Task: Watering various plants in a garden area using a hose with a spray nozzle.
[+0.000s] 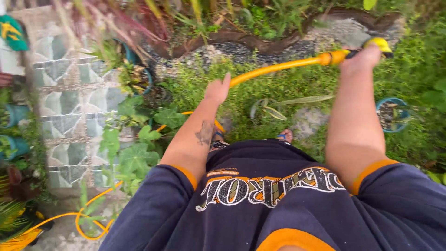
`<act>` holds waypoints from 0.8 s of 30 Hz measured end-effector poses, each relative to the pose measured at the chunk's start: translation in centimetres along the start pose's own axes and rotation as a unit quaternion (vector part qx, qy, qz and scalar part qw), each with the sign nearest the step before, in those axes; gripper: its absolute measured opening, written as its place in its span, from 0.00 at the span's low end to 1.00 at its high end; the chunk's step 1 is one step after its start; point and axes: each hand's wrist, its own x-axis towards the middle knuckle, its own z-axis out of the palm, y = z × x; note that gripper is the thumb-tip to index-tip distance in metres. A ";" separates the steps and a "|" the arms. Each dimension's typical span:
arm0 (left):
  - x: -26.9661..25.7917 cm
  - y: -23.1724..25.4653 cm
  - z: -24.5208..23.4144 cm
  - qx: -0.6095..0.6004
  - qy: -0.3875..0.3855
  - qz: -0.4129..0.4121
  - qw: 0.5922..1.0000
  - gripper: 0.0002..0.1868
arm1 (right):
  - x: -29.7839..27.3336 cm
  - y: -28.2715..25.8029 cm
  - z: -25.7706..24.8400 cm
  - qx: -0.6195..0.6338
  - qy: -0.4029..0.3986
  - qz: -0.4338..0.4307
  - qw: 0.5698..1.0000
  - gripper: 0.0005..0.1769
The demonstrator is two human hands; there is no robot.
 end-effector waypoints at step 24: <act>3.9 -16.4 -11.4 0.046 -0.429 -0.108 0.896 0.30 | -19.0 8.6 -23.1 -0.070 0.085 0.057 0.992 0.14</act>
